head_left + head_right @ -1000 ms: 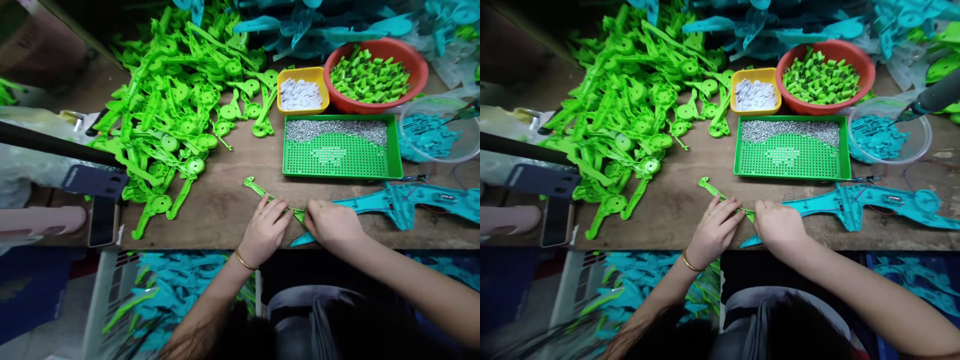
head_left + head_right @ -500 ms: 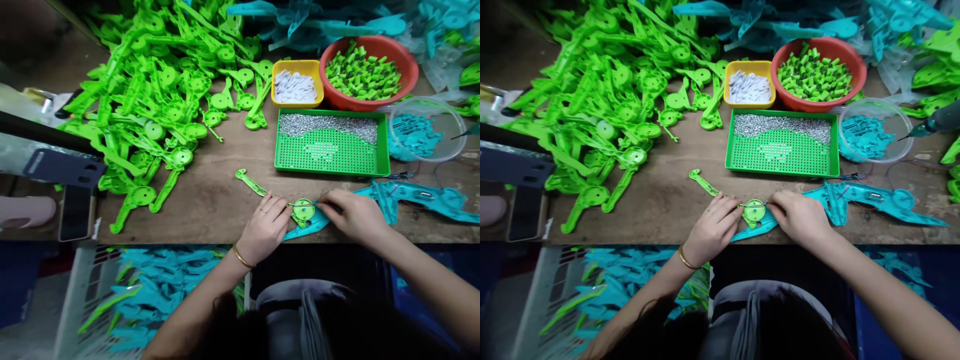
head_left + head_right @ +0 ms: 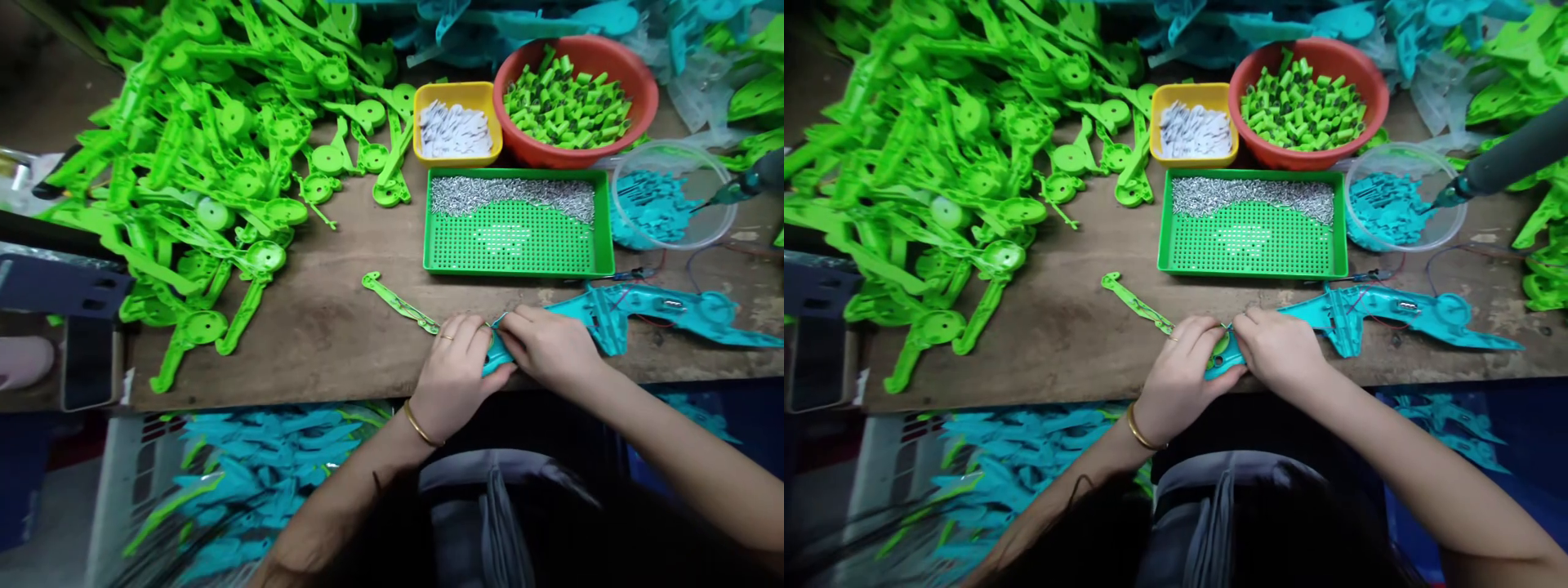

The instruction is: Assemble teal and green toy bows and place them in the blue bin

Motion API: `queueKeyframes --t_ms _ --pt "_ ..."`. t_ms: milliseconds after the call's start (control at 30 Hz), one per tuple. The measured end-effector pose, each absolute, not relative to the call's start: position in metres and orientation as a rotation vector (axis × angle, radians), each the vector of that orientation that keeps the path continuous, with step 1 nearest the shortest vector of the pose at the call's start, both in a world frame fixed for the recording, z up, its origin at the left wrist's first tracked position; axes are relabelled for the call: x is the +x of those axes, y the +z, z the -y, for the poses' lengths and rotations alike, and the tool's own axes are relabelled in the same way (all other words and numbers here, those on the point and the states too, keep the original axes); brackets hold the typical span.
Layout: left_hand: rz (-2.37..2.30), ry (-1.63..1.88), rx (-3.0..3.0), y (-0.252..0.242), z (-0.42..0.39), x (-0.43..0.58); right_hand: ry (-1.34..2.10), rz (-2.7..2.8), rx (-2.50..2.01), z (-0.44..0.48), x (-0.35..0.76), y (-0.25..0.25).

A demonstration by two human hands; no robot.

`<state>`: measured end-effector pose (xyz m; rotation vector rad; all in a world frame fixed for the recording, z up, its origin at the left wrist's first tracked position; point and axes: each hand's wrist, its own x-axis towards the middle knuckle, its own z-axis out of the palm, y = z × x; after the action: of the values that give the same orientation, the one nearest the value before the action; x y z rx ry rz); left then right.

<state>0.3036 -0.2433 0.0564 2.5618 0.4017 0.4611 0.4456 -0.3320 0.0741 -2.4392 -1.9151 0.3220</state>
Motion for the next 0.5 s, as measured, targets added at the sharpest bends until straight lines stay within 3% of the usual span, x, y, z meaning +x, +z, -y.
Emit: queueKeyframes --t_ms 500 --pt "-0.328 0.439 2.725 0.049 0.242 0.306 0.770 1.554 -2.347 0.345 0.469 0.081"
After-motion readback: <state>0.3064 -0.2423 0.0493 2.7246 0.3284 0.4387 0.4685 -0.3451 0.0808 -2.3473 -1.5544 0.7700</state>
